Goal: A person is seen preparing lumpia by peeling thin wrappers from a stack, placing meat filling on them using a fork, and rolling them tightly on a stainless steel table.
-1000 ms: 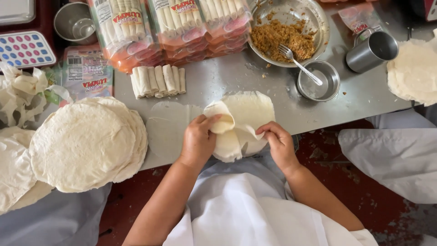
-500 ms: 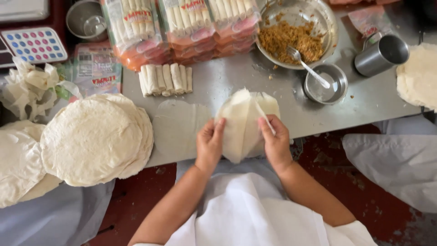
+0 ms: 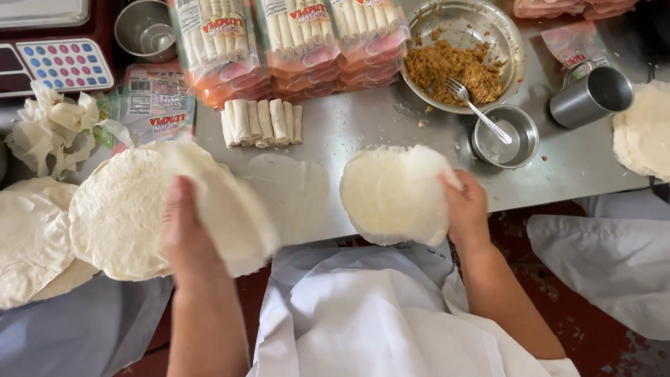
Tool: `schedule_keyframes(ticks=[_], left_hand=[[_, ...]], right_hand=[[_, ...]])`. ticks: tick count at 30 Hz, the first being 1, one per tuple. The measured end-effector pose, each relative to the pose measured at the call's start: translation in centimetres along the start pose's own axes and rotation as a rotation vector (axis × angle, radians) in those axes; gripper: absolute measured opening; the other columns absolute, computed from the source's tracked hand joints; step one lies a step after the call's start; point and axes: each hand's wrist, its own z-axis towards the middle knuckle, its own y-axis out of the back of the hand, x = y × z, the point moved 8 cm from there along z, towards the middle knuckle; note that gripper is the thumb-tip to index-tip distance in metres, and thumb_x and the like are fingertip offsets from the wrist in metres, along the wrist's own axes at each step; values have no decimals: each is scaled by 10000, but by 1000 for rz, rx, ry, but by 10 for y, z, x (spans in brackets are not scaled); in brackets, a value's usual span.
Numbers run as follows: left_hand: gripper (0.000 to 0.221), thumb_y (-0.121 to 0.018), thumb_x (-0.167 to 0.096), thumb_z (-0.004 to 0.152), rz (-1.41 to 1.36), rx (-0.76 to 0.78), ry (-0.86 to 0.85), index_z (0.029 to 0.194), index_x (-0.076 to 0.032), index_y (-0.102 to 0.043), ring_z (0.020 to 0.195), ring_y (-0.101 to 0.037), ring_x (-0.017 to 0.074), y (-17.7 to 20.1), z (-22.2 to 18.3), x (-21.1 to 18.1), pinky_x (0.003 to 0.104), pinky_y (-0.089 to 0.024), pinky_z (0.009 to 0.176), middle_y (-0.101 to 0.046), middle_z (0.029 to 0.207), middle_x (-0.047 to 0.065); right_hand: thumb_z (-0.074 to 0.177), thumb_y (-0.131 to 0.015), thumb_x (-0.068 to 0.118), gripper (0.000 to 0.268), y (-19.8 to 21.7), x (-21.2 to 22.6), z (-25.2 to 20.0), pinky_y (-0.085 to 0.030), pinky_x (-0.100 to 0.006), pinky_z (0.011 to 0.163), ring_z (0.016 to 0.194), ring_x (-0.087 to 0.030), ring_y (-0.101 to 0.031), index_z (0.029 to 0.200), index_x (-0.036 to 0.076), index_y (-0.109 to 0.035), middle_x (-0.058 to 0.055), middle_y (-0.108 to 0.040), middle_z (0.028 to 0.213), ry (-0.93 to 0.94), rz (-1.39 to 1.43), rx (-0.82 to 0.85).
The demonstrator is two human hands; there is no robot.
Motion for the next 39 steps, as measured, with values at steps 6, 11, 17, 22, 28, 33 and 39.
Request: schedule_keyframes(ticks=[6,11,17,22,28,33,39], left_hand=[[370,-720,-264,962,-117,225,-209,1316,-158,-700,1071,-750,190,30,20,-59,340,-678,900,-758,1186,18],[283,-805,-97,853,-24,269,-200,1126,-128,-737,849,-751,135,3,18,-7,296,-651,751,-770,1010,31],[611,-745,109,859,-17,700,-38,1440,-47,-641,954,-684,87,-67,28,164,261,-588,909,-730,1058,32],[648,-720,137,856,-8,758,78,1464,-66,-624,965,-692,74,-90,-1,190,244,-592,906,-757,1114,50],[254,-848,-38,871,147,700,190,1109,20,-782,715,-729,134,-81,-12,196,294,-665,704,-752,843,104],[172,-816,-39,900,251,764,55,1071,-46,-823,681,-679,55,-87,-11,197,206,-613,640,-753,805,36],[226,-727,15,907,342,785,-59,1094,-67,-822,756,-575,42,-84,-10,185,208,-576,716,-680,820,-7]], right_hand=[[986,-674,88,285,-115,85,-83,-520,-242,861,990,-125,-664,1236,-19,-760,-48,-754,1126,-183,217,688],[991,-661,198,513,-154,121,-80,-545,-367,1001,1161,-241,-629,1464,39,-541,-126,-641,1250,312,-130,684],[963,-731,31,633,-157,45,-103,-602,-292,961,1150,-156,-633,1554,81,-508,-78,-624,1263,324,154,730],[966,-687,-54,672,-140,18,-86,-625,-331,964,1133,-168,-666,1583,28,-434,-134,-646,1325,195,233,674],[972,-668,-51,582,-136,27,-83,-622,-317,939,1060,-154,-688,1521,22,-486,-140,-670,1246,162,264,613],[997,-735,96,144,-134,37,-90,-650,-278,722,721,-159,-752,1078,13,-648,-118,-750,863,234,119,578],[1012,-711,113,92,-127,49,-88,-626,-288,692,639,-152,-761,940,56,-719,-94,-767,720,357,-47,581]])
